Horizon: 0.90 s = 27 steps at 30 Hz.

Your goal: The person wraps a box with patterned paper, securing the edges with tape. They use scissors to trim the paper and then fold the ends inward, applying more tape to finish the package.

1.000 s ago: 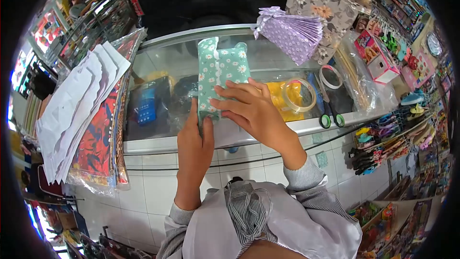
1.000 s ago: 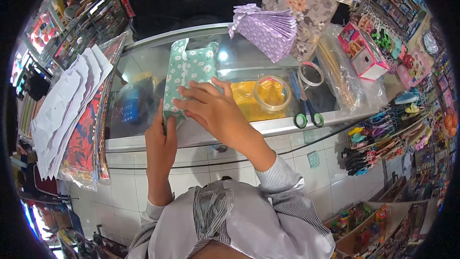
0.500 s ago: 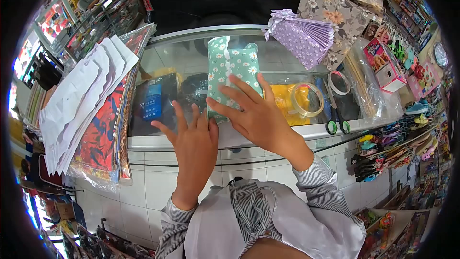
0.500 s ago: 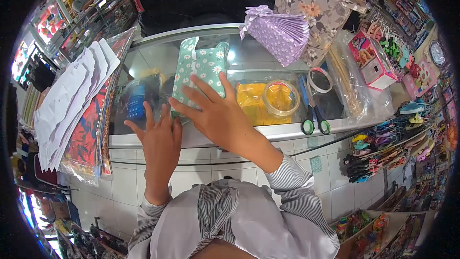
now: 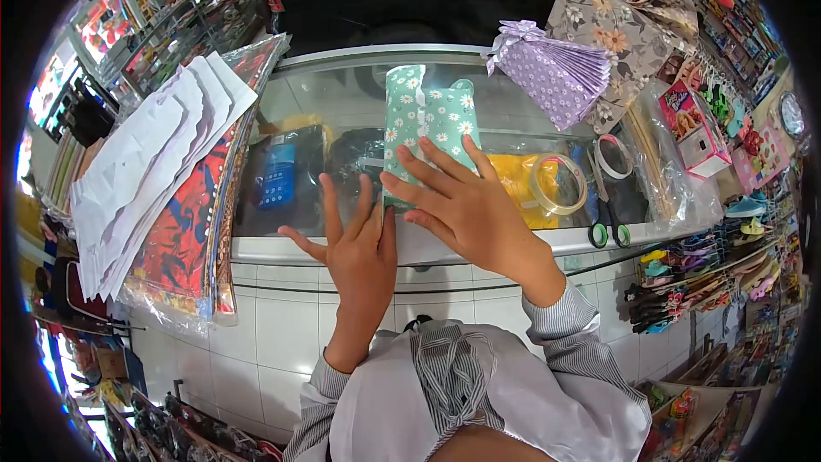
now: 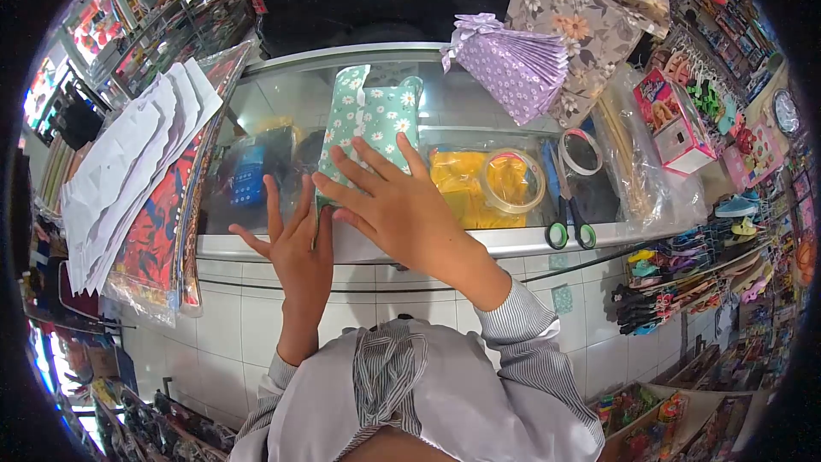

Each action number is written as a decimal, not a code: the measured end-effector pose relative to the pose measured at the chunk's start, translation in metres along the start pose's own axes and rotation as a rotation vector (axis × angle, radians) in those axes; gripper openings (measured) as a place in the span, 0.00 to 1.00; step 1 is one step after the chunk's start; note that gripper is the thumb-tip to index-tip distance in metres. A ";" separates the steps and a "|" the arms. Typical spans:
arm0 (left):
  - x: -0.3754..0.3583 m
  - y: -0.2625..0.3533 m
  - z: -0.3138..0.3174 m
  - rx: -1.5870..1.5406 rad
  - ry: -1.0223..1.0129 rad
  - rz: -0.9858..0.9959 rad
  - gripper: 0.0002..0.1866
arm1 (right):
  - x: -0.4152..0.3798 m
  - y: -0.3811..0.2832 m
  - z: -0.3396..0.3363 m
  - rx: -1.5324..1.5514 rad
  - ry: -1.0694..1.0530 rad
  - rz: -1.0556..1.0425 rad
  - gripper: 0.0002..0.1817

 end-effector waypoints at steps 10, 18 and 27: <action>-0.001 -0.004 -0.007 -0.039 0.088 0.015 0.04 | 0.026 -0.005 -0.001 0.040 -0.006 -0.102 0.18; -0.011 -0.014 -0.008 -0.194 0.183 -0.068 0.04 | 0.025 -0.006 0.004 0.033 -0.005 -0.075 0.13; -0.013 -0.003 -0.029 -0.091 0.078 0.020 0.07 | 0.026 -0.005 0.001 0.037 0.025 -0.046 0.08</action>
Point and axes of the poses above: each hand's wrist, its own x-axis towards the middle knuckle, its own z-axis out of the palm, y = z × x, the point moved 7 cm from there along x, towards the middle knuckle, and after that the axes turned 11 degrees about -x, right-handed, at the moved point
